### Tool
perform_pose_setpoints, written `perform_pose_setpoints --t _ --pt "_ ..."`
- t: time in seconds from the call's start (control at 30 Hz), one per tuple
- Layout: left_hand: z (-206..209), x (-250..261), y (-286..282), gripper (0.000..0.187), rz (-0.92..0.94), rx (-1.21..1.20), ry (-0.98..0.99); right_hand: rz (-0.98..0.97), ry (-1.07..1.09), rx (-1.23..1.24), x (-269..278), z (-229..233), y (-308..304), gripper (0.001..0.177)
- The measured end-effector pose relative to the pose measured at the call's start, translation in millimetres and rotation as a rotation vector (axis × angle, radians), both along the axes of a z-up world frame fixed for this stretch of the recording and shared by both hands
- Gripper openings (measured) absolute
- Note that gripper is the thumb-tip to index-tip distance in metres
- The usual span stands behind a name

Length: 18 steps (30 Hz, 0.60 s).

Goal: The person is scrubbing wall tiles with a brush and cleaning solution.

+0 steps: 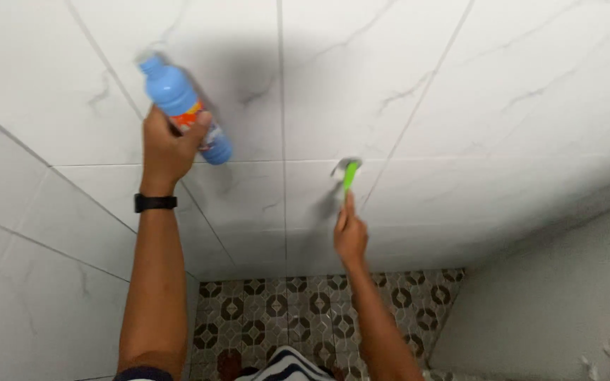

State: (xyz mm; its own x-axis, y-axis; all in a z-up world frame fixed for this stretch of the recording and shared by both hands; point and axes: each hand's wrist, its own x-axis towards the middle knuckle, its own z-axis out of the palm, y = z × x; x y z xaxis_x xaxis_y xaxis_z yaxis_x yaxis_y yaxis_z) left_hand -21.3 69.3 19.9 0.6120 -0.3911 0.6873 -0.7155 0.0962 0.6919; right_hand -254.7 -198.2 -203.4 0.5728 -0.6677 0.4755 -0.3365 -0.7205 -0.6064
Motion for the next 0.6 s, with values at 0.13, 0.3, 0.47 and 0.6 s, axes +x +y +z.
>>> perform_pose_setpoints --t 0.13,0.3,0.47,0.6 --pt "35.3 -2.8 -9.0 0.043 -0.069 0.083 -0.053 0.02 -0.124 -0.077 26.7 132.7 -30.6 0.047" --pt "51.3 -16.7 -12.7 0.046 -0.093 0.179 -0.002 0.095 -0.229 -0.166 20.6 244.4 -4.1 0.048" --pt "36.4 -6.8 -8.4 0.047 -0.127 0.115 0.031 0.13 -0.088 -0.173 26.4 97.2 17.4 0.051" --pt "26.0 -10.7 4.3 0.047 -0.102 0.128 0.095 0.142 0.148 -0.137 -3.5 -20.4 43.5 0.056"
